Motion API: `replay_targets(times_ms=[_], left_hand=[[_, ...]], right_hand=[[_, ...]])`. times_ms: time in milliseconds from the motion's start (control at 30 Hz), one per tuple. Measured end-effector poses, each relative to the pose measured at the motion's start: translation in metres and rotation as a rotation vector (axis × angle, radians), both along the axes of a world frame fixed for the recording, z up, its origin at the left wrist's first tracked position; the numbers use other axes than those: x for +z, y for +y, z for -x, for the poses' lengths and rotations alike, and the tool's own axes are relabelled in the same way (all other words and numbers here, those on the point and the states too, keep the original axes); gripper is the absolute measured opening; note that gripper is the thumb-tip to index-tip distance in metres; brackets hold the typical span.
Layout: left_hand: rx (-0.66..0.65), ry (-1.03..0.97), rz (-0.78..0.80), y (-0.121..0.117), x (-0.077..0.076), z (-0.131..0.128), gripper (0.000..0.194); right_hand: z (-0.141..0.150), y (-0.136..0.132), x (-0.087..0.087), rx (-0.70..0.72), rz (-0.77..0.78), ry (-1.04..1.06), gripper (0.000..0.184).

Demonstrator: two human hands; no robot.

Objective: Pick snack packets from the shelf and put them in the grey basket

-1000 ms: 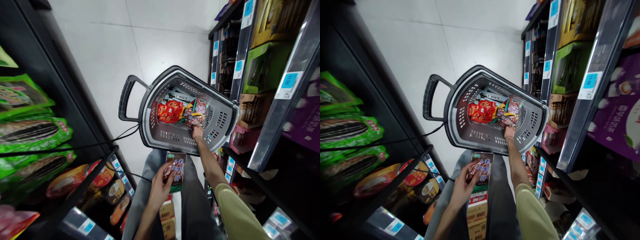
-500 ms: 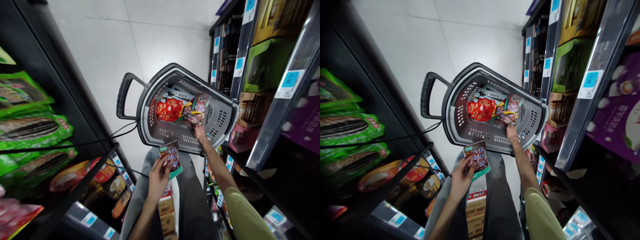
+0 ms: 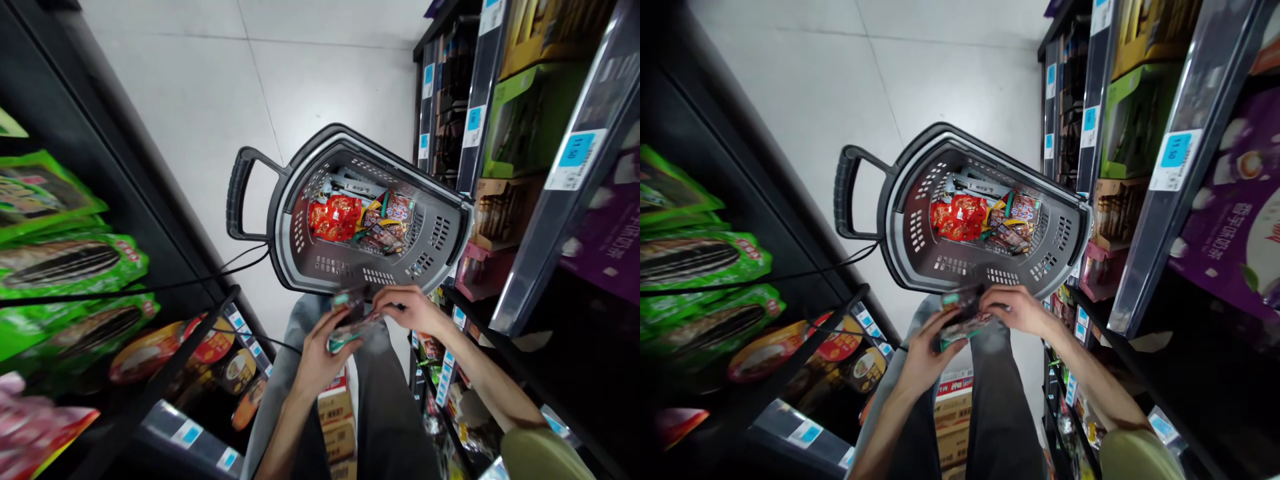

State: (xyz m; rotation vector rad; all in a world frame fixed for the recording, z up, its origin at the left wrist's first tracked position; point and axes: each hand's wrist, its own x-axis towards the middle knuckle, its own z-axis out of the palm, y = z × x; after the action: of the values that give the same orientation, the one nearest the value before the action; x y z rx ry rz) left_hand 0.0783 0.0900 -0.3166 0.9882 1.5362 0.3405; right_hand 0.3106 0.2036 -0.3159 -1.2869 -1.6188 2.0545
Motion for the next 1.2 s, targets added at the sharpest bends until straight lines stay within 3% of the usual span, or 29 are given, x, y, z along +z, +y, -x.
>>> replay_targets(times_ms=[100, 167, 233, 267, 333, 400, 533, 667, 767, 867, 1033, 1133, 1200], left_hand=[[0.035, -0.048, 0.002, 0.0, -0.003, -0.007, 0.019], [0.098, 0.009, 0.03, -0.003, -0.007, -0.008, 0.02], [0.157, 0.075, 0.084, -0.006, -0.011, -0.006, 0.024], [0.181, 0.098, 0.11, -0.007, -0.012, -0.004, 0.026], [0.213, 0.117, 0.149, -0.007, -0.013, 0.0, 0.027], [0.224, 0.107, 0.177, -0.006, -0.013, 0.002, 0.027], [0.232, 0.084, 0.208, -0.002, -0.013, 0.003, 0.025], [0.263, 0.091, 0.218, 0.0, -0.01, -0.001, 0.026], [0.264, 0.087, 0.228, 0.005, 0.006, -0.003, 0.029], [0.249, 0.061, 0.223, 0.015, 0.04, -0.004, 0.032], [0.239, 0.055, 0.137, 0.045, 0.124, 0.007, 0.036], [0.251, 0.039, 0.027, 0.061, 0.178, 0.017, 0.037], [0.271, 0.02, -0.047, 0.069, 0.213, 0.024, 0.039]], right_hand=[[0.011, -0.012, -0.039, -0.011, 0.166, 0.067, 0.022], [0.004, -0.017, -0.085, -0.166, 0.242, -0.026, 0.036], [-0.01, -0.019, -0.138, -0.325, 0.149, -0.354, 0.033], [-0.019, -0.02, -0.164, -0.301, 0.096, -0.548, 0.027], [-0.034, -0.022, -0.208, -0.123, 0.077, -0.854, 0.028], [-0.042, -0.028, -0.238, 0.04, 0.147, -1.037, 0.038], [-0.04, -0.042, -0.265, 0.066, 0.213, -1.151, 0.034], [-0.033, -0.047, -0.262, 0.014, 0.144, -0.987, 0.022], [-0.033, -0.046, -0.23, -0.223, 0.024, -0.745, 0.018], [-0.035, -0.044, -0.162, -0.496, -0.03, -0.596, 0.022], [-0.038, -0.037, 0.005, -0.874, 0.107, -0.32, 0.032], [-0.036, -0.036, 0.114, -0.997, 0.18, -0.226, 0.023], [-0.034, -0.038, 0.185, -1.029, 0.149, -0.192, 0.024]])
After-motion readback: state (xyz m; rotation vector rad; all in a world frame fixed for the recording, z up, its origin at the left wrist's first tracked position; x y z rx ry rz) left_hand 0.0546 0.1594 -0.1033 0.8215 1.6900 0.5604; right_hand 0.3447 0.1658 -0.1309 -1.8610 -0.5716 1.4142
